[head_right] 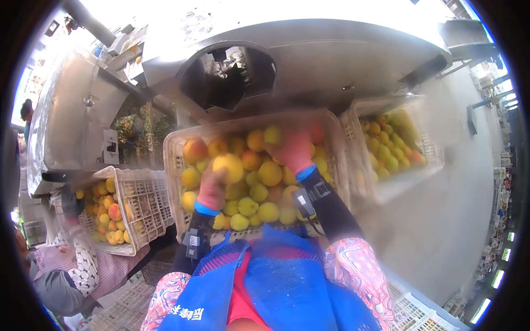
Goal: Sort peaches or similar fruit from crates and place them into a processing machine intake.
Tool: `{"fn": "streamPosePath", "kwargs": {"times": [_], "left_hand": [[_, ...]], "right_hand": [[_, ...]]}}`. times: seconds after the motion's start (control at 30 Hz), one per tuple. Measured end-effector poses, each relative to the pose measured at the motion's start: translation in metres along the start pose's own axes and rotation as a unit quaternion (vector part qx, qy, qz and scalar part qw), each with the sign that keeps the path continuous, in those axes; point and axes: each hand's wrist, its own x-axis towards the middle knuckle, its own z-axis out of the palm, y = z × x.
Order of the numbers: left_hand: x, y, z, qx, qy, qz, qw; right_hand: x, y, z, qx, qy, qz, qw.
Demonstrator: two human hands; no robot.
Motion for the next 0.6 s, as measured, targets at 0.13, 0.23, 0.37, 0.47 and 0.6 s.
{"fn": "streamPosePath", "kwargs": {"times": [0.13, 0.23, 0.37, 0.47, 0.6], "left_hand": [[-0.023, 0.035, -0.035, 0.46, 0.061, 0.27, 0.844], [-0.035, 0.045, -0.06, 0.231, 0.086, 0.143, 0.959], [-0.034, 0.007, -0.081, 0.198, 0.096, 0.158, 0.963], [-0.038, 0.003, -0.067, 0.164, 0.091, 0.142, 0.972], [-0.045, 0.009, -0.06, -0.006, 0.073, 0.111, 0.991]], "right_hand": [[-0.038, 0.015, -0.032, -0.027, 0.168, -0.059, 0.984], [-0.059, 0.036, -0.054, -0.007, 0.187, -0.047, 0.981], [-0.064, 0.043, -0.08, 0.096, 0.109, 0.004, 0.989], [-0.066, 0.043, -0.081, 0.318, 0.05, 0.081, 0.943], [-0.059, -0.002, -0.084, 0.631, -0.044, 0.09, 0.769]]}}
